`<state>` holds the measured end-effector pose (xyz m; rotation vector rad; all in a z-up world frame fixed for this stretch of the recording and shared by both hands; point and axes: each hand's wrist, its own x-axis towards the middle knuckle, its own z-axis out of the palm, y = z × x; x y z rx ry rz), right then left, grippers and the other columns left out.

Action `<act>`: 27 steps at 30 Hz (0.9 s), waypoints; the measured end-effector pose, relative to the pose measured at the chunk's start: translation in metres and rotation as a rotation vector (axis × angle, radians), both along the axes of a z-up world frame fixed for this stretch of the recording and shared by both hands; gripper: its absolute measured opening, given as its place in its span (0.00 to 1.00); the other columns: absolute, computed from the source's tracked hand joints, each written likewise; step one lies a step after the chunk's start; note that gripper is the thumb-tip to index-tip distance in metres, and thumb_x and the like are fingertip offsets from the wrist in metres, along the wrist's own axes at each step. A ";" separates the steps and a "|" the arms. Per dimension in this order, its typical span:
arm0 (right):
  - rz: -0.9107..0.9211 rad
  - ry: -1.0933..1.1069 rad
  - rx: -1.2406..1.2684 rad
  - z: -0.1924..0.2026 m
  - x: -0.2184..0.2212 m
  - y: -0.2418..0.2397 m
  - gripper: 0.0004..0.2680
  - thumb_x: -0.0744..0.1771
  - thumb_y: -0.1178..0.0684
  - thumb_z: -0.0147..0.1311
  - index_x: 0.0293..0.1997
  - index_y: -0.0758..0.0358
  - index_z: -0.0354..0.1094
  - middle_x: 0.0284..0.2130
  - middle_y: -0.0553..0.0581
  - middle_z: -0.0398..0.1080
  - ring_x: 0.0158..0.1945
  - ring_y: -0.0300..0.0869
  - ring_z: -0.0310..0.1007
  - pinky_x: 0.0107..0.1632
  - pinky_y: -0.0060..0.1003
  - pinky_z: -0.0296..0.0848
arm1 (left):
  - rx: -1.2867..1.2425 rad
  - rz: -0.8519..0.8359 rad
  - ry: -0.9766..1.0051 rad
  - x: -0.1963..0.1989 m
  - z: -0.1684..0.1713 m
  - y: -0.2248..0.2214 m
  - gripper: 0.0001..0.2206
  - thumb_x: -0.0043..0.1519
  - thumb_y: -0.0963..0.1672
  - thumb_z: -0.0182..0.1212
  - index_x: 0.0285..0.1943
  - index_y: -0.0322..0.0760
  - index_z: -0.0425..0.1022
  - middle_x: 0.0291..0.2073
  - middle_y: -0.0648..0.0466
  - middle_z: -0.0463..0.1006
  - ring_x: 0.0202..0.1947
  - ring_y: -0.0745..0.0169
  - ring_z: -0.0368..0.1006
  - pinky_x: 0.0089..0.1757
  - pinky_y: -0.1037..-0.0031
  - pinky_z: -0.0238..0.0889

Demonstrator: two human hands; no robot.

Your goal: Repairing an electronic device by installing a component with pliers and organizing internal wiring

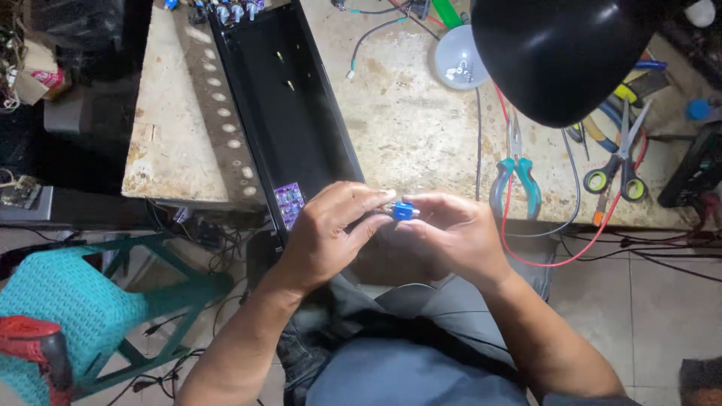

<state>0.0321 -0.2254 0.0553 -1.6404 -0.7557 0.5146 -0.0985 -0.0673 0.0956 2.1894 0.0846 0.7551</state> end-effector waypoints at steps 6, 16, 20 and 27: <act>0.111 0.199 0.004 -0.003 -0.002 -0.007 0.13 0.60 0.59 0.72 0.48 0.63 0.80 0.27 0.56 0.81 0.32 0.35 0.78 0.33 0.32 0.81 | 0.018 0.095 -0.044 -0.013 -0.008 -0.021 0.06 0.64 0.43 0.65 0.47 0.38 0.82 0.33 0.51 0.80 0.36 0.48 0.79 0.39 0.64 0.74; 0.129 0.399 0.048 -0.012 0.007 -0.019 0.13 0.61 0.61 0.71 0.49 0.66 0.79 0.30 0.58 0.81 0.32 0.39 0.82 0.32 0.33 0.82 | 0.048 0.110 -0.035 -0.005 -0.010 -0.035 0.06 0.66 0.43 0.62 0.46 0.36 0.81 0.31 0.51 0.79 0.34 0.49 0.78 0.39 0.63 0.72; 0.115 -0.115 0.007 -0.001 0.042 -0.034 0.11 0.61 0.55 0.71 0.46 0.58 0.81 0.28 0.54 0.81 0.28 0.38 0.80 0.30 0.31 0.77 | 0.078 0.172 0.025 0.004 -0.006 -0.034 0.07 0.65 0.44 0.63 0.48 0.36 0.79 0.32 0.51 0.79 0.35 0.47 0.78 0.40 0.62 0.72; -0.284 -0.970 -0.266 -0.079 0.212 -0.037 0.02 0.67 0.57 0.58 0.37 0.58 0.76 0.27 0.59 0.70 0.34 0.57 0.76 0.38 0.49 0.75 | -0.002 0.290 0.101 0.016 -0.001 -0.027 0.08 0.63 0.42 0.67 0.48 0.34 0.79 0.36 0.44 0.83 0.36 0.42 0.81 0.40 0.60 0.73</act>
